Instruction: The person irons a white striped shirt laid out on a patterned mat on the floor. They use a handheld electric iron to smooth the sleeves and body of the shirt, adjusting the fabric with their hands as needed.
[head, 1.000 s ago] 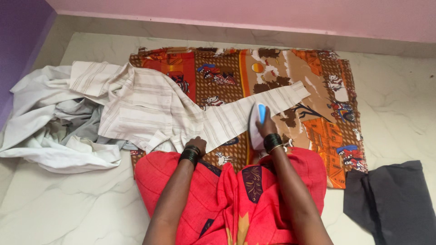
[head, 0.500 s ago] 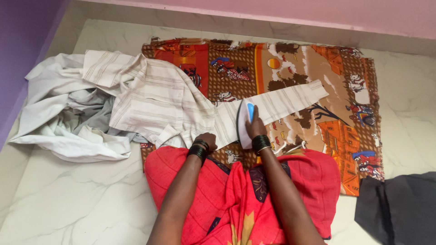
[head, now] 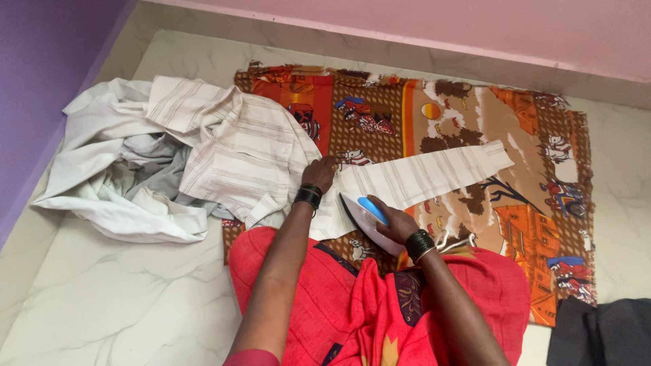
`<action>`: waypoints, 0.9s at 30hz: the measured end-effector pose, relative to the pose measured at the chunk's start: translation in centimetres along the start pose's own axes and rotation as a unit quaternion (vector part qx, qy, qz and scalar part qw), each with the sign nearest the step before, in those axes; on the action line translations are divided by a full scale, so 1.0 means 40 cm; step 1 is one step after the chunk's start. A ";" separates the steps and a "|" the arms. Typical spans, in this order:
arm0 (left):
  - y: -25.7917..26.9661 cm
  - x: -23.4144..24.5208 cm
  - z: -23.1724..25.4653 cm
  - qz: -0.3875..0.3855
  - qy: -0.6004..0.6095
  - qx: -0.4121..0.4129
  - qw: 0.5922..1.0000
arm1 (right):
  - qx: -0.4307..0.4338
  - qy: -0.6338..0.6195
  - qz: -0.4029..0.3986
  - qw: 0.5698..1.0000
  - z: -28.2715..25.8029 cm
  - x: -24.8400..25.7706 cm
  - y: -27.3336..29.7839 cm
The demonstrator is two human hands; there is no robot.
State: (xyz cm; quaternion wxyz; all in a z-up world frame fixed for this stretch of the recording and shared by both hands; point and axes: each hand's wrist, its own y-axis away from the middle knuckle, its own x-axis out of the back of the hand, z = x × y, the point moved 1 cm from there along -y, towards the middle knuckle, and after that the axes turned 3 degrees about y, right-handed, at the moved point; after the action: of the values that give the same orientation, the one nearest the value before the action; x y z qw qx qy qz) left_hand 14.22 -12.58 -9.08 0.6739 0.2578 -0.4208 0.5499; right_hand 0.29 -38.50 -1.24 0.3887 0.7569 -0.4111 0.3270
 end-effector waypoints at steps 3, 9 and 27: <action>-0.014 -0.027 -0.020 -0.054 -0.055 0.072 0.994 | -0.010 0.006 -0.006 1.000 -0.005 0.011 -0.006; -0.011 -0.029 -0.019 -0.047 -0.058 0.150 0.986 | -0.010 0.007 -0.002 1.000 -0.008 0.011 -0.003; -0.021 -0.082 -0.050 0.031 0.007 0.175 0.984 | -0.031 0.008 -0.001 0.999 -0.025 0.016 -0.001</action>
State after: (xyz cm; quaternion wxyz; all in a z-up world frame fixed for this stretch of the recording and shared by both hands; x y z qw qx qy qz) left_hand 15.45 -12.91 -12.82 0.6038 0.3551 -0.3208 0.6375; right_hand 0.42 -37.87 -0.26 0.4160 0.7419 -0.4174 0.3198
